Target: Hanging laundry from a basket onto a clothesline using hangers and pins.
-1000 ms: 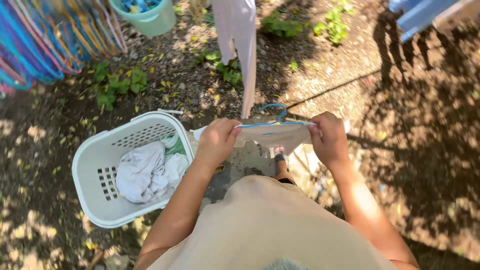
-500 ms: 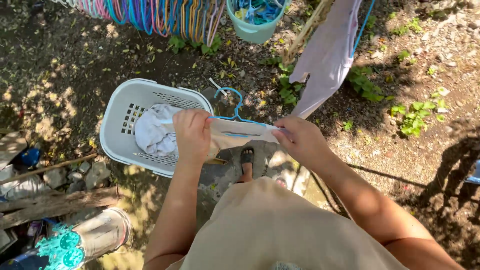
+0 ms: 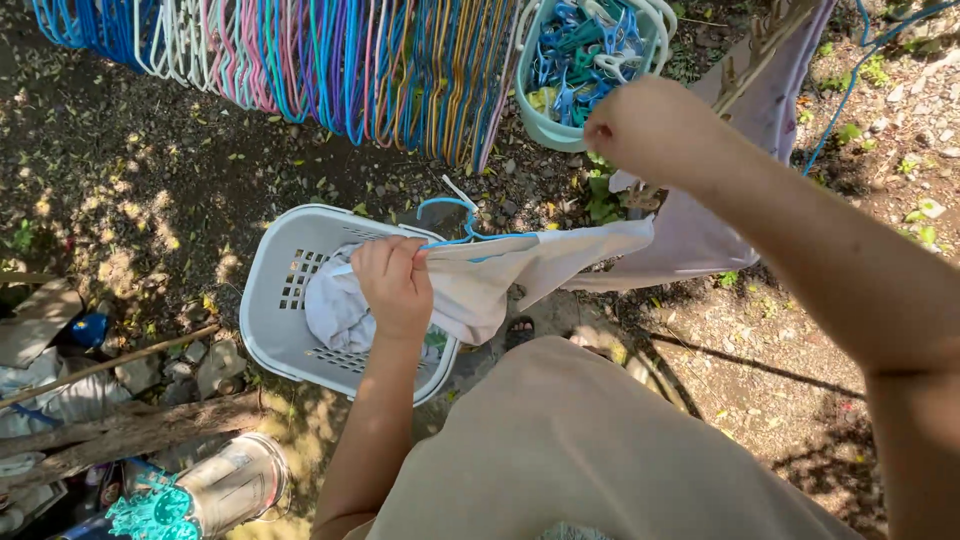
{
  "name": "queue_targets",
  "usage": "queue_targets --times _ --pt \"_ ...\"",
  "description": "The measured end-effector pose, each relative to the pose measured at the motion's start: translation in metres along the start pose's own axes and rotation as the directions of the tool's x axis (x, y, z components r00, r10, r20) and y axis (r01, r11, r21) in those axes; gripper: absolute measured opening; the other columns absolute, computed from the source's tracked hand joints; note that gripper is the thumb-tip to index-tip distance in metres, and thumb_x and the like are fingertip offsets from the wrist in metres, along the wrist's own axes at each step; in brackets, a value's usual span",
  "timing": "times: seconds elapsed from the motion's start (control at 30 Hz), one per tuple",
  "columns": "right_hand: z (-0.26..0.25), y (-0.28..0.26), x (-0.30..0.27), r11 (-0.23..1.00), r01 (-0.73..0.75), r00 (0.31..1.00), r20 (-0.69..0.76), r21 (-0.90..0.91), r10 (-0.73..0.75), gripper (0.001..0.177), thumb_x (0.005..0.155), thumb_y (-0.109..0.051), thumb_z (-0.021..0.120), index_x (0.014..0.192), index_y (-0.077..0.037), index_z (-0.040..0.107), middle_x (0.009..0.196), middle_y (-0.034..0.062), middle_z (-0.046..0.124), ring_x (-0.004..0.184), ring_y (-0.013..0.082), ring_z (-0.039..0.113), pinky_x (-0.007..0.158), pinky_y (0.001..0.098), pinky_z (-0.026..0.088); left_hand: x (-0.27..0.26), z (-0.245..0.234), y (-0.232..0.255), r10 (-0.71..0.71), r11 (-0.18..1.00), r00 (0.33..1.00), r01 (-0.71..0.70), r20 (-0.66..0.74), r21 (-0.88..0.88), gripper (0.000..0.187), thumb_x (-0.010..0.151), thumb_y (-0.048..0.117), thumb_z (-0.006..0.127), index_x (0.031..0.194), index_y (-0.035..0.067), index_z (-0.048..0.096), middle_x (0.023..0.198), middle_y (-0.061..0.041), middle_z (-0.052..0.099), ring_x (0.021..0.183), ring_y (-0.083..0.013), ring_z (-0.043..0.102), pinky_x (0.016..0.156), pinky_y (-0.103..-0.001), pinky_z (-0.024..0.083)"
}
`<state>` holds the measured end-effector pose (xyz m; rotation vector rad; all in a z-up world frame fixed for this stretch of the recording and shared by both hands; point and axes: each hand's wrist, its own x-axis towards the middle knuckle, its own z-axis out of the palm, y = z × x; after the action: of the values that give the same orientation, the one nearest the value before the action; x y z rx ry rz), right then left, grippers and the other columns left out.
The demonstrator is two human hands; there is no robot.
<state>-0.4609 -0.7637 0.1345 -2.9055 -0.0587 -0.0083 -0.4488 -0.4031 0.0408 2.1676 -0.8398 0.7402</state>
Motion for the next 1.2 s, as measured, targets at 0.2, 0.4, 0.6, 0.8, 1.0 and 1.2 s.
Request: queue_targets --times 0.2,0.4,0.6,0.8,1.0,1.2 --pt "0.043 0.053 0.084 0.990 0.100 0.994 0.058 -0.096 -0.094 0.034 0.081 -0.025 0.077 0.113 -0.015 0.077 0.096 0.0150 0.075 0.085 0.0374 0.070 0.078 0.0483 0.056 0.010 0.009 -0.002 -0.008 1.000 0.999 0.007 -0.037 -0.018 0.012 0.100 0.018 0.065 0.100 0.006 0.068 0.096 -0.008 0.064 0.096 -0.0300 0.059 0.091 -0.046 0.041" --pt "0.045 0.047 0.092 0.987 0.035 0.981 0.192 -0.159 -0.004 0.021 0.088 -0.024 0.076 0.107 -0.017 0.078 0.097 0.0127 0.077 0.091 0.0356 0.072 0.081 0.0488 0.058 0.017 0.012 -0.003 -0.038 0.999 0.998 0.037 -0.051 -0.025 0.013 0.100 0.020 0.067 0.100 0.007 0.069 0.094 -0.008 0.062 0.095 -0.0296 0.060 0.091 -0.045 0.041" --pt "-0.002 0.039 0.058 0.981 0.196 0.981 -0.015 0.004 -0.196 0.018 0.080 -0.023 0.082 0.094 -0.011 0.078 0.099 0.0154 0.067 0.092 0.0353 0.066 0.078 0.0473 0.053 0.019 0.008 -0.005 0.006 0.999 1.000 -0.006 -0.004 -0.044 0.011 0.099 0.019 0.067 0.098 0.008 0.069 0.094 -0.008 0.062 0.094 -0.0295 0.059 0.091 -0.045 0.041" --pt "0.024 0.073 0.057 0.962 0.266 0.946 -0.211 0.066 -0.247 0.016 0.084 -0.016 0.081 0.099 -0.011 0.078 0.110 0.0146 0.065 0.101 0.0329 0.065 0.086 0.0438 0.054 0.021 0.013 -0.008 0.026 0.999 0.999 -0.025 0.036 -0.046 0.009 0.097 0.016 0.069 0.097 0.008 0.070 0.094 -0.008 0.062 0.090 -0.0294 0.057 0.089 -0.045 0.041" --pt "0.012 0.070 0.070 0.988 -0.068 0.995 0.088 0.139 0.056 0.018 0.088 -0.027 0.083 0.099 -0.013 0.082 0.089 0.0127 0.069 0.064 0.0266 0.070 0.069 0.0433 0.056 0.023 0.012 -0.004 0.044 0.997 0.998 -0.041 0.046 -0.066 0.008 0.097 0.015 0.070 0.096 0.007 0.069 0.094 -0.006 0.064 0.091 -0.0283 0.059 0.089 -0.044 0.041" --pt "0.018 0.075 0.075 0.902 -0.176 0.983 0.121 0.395 0.139 0.015 0.091 -0.022 0.078 0.098 -0.009 0.078 0.084 0.0039 0.067 0.058 0.0180 0.068 0.053 0.0392 0.059 0.020 0.011 -0.006 0.032 0.996 0.999 -0.028 0.043 -0.083 0.009 0.097 0.017 0.069 0.096 0.008 0.069 0.093 -0.006 0.063 0.091 -0.0281 0.058 0.089 -0.044 0.041"
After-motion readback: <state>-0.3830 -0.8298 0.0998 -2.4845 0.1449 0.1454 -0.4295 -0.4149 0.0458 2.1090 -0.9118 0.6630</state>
